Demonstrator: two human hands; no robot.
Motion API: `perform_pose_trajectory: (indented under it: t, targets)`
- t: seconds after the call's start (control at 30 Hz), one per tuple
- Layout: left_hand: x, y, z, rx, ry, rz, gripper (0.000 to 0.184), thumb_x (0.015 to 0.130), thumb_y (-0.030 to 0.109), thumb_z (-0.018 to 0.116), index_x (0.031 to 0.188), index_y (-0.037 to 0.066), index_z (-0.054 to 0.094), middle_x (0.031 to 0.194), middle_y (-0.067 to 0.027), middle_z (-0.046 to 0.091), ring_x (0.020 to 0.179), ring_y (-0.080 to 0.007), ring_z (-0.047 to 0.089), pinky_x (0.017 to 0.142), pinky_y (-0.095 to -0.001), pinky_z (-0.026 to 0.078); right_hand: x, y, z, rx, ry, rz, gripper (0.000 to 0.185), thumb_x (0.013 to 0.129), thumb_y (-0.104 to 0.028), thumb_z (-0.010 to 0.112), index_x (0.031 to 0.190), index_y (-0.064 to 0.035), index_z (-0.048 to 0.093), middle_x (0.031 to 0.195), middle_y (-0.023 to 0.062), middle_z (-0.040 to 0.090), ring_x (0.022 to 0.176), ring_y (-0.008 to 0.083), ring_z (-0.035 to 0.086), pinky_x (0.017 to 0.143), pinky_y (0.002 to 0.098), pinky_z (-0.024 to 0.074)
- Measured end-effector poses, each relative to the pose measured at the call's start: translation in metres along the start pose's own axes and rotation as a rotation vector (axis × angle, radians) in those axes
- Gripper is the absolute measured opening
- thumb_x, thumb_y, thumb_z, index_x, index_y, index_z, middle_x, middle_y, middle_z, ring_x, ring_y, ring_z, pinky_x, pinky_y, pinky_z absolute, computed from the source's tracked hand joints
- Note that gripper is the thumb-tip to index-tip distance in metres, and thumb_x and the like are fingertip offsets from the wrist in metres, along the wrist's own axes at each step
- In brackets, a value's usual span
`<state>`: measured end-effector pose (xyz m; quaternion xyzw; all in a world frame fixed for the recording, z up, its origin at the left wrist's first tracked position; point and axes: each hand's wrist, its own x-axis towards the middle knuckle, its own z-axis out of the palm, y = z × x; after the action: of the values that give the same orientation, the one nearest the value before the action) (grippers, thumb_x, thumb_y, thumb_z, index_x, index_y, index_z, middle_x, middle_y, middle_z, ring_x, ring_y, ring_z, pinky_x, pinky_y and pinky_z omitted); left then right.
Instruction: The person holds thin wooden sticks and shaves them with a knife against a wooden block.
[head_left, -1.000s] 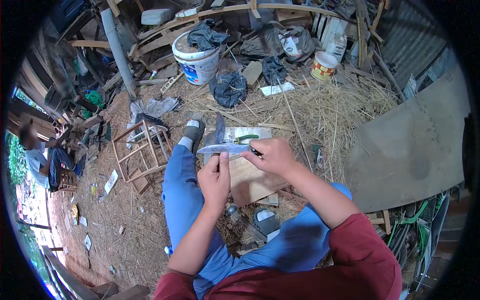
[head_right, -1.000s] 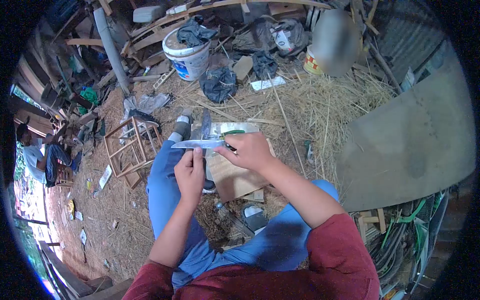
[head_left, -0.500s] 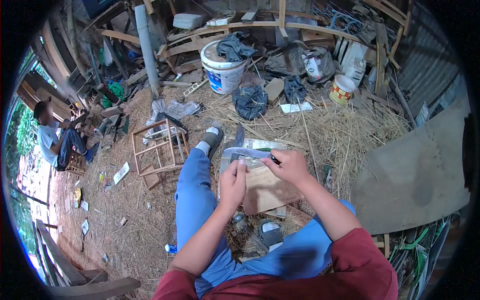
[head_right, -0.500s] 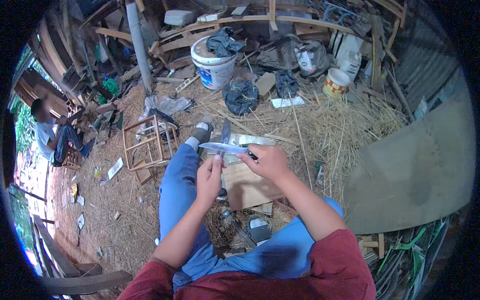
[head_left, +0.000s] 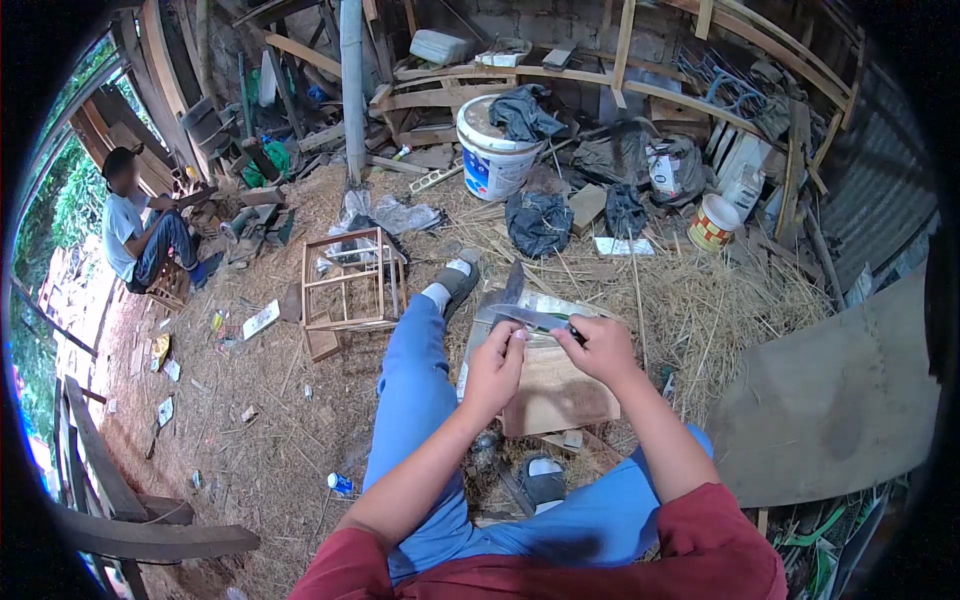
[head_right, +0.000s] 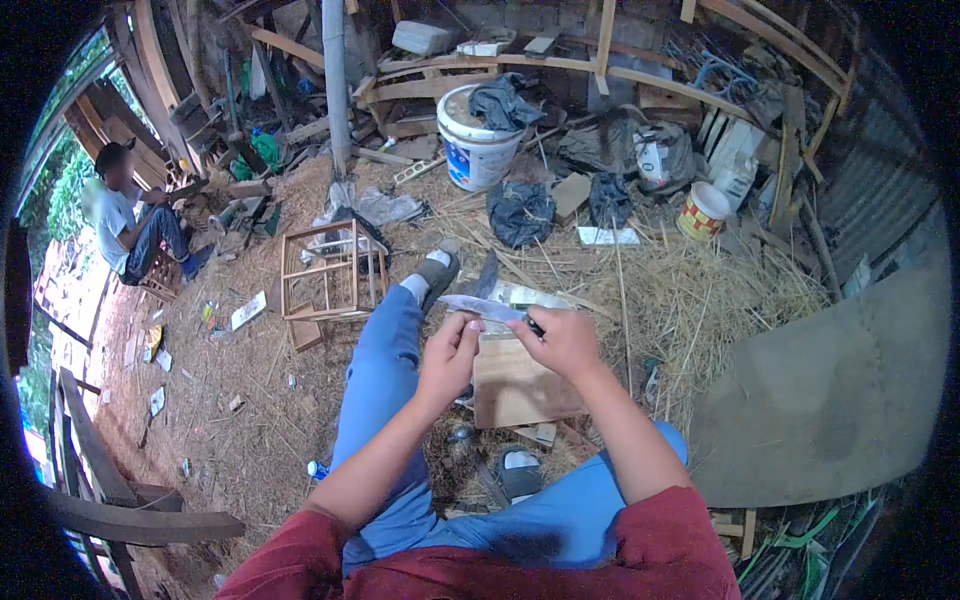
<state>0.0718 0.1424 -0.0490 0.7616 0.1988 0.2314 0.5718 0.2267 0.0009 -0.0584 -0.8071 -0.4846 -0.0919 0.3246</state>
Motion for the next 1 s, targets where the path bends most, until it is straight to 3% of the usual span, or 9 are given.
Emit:
perform_pose_trajectory:
  t: [0.23, 0.3, 0.33, 0.4, 0.5, 0.63, 0.7, 0.93, 1.0]
  targets:
    - [-0.002, 0.004, -0.002, 0.126, 0.013, 0.079, 0.021, 0.105, 0.019, 0.052, 0.104, 0.001, 0.062, 0.071, -0.0079, 0.055, 0.064, -0.011, 0.051, 0.059, -0.0316, 0.041, 0.0, -0.003, 0.003, 0.0, 0.034, -0.061, 0.044, 0.09, -0.048, 0.069, 0.07, -0.0091, 0.063, 0.059, 0.015, 0.061, 0.054, 0.0364, 0.062, 0.049, 0.0448, 0.0466]
    - [-0.001, 0.0, 0.001, 0.055, 0.071, 0.237, 0.022, 0.105, 0.019, 0.051, 0.104, 0.0, 0.063, 0.073, -0.0154, 0.059, 0.063, -0.0225, 0.059, 0.061, -0.0374, 0.045, 0.001, -0.004, 0.005, 0.016, 0.026, -0.04, 0.042, 0.09, -0.045, 0.07, 0.07, -0.0091, 0.063, 0.059, 0.0144, 0.061, 0.055, 0.0362, 0.062, 0.049, 0.0448, 0.0466]
    - [-0.001, -0.002, 0.0, 0.053, 0.07, 0.233, 0.022, 0.105, 0.019, 0.051, 0.104, 0.0, 0.063, 0.073, -0.0154, 0.059, 0.063, -0.0225, 0.059, 0.061, -0.0374, 0.045, 0.0, -0.005, 0.004, 0.016, 0.023, -0.037, 0.042, 0.09, -0.045, 0.07, 0.07, -0.0091, 0.063, 0.059, 0.0144, 0.061, 0.055, 0.0362, 0.062, 0.049, 0.0448, 0.0466]
    - [0.001, -0.004, -0.002, 0.14, 0.07, 0.221, 0.026, 0.105, 0.02, 0.053, 0.094, -0.002, 0.057, 0.076, -0.0261, 0.061, 0.072, -0.0458, 0.062, 0.064, -0.0477, 0.047, 0.002, -0.01, 0.003, 0.036, 0.006, -0.049, 0.043, 0.09, -0.045, 0.071, 0.07, -0.0088, 0.061, 0.06, 0.0138, 0.061, 0.056, 0.0359, 0.062, 0.05, 0.0445, 0.0467]
    - [0.001, -0.004, -0.005, 0.203, 0.106, 0.171, 0.028, 0.104, 0.021, 0.054, 0.089, -0.003, 0.055, 0.073, -0.0267, 0.06, 0.07, -0.047, 0.061, 0.061, -0.0494, 0.045, 0.002, -0.013, 0.011, 0.031, 0.011, -0.093, 0.044, 0.09, -0.046, 0.071, 0.068, -0.0087, 0.059, 0.06, 0.0133, 0.06, 0.056, 0.0355, 0.062, 0.05, 0.0445, 0.0464]
    - [0.004, -0.008, -0.006, 0.279, 0.128, 0.171, 0.029, 0.103, 0.021, 0.057, 0.086, -0.002, 0.057, 0.069, -0.0249, 0.059, 0.061, -0.0433, 0.059, 0.055, -0.0476, 0.043, 0.005, -0.009, 0.016, 0.055, -0.009, -0.073, 0.045, 0.09, -0.046, 0.071, 0.067, -0.0089, 0.058, 0.059, 0.0128, 0.059, 0.055, 0.0354, 0.061, 0.05, 0.0447, 0.0458]
    - [0.004, -0.003, -0.004, 0.231, 0.19, 0.123, 0.034, 0.103, 0.024, 0.059, 0.081, -0.002, 0.059, 0.061, -0.0201, 0.055, 0.049, -0.0251, 0.049, 0.051, -0.0396, 0.041, 0.007, -0.009, 0.014, 0.048, 0.003, -0.075, 0.046, 0.09, -0.047, 0.07, 0.066, -0.0091, 0.057, 0.058, 0.0124, 0.058, 0.055, 0.035, 0.061, 0.049, 0.0446, 0.0456]
    - [0.002, 0.0, -0.001, 0.241, 0.197, 0.067, 0.032, 0.103, 0.023, 0.059, 0.082, -0.001, 0.06, 0.06, -0.0199, 0.054, 0.046, -0.0296, 0.049, 0.049, -0.0421, 0.039, 0.005, -0.013, 0.011, 0.004, 0.045, -0.056, 0.049, 0.09, -0.048, 0.07, 0.064, -0.0093, 0.055, 0.058, 0.0118, 0.058, 0.054, 0.0347, 0.061, 0.049, 0.0444, 0.0456]
    - [0.001, -0.002, 0.003, 0.184, 0.214, 0.085, 0.037, 0.104, 0.025, 0.058, 0.079, -0.003, 0.059, 0.059, -0.017, 0.052, 0.052, -0.0184, 0.044, 0.052, -0.0386, 0.039, 0.005, -0.013, 0.009, 0.006, 0.011, -0.086, 0.049, 0.09, -0.049, 0.069, 0.065, -0.0094, 0.055, 0.058, 0.0117, 0.058, 0.054, 0.0348, 0.061, 0.049, 0.0447, 0.0459]
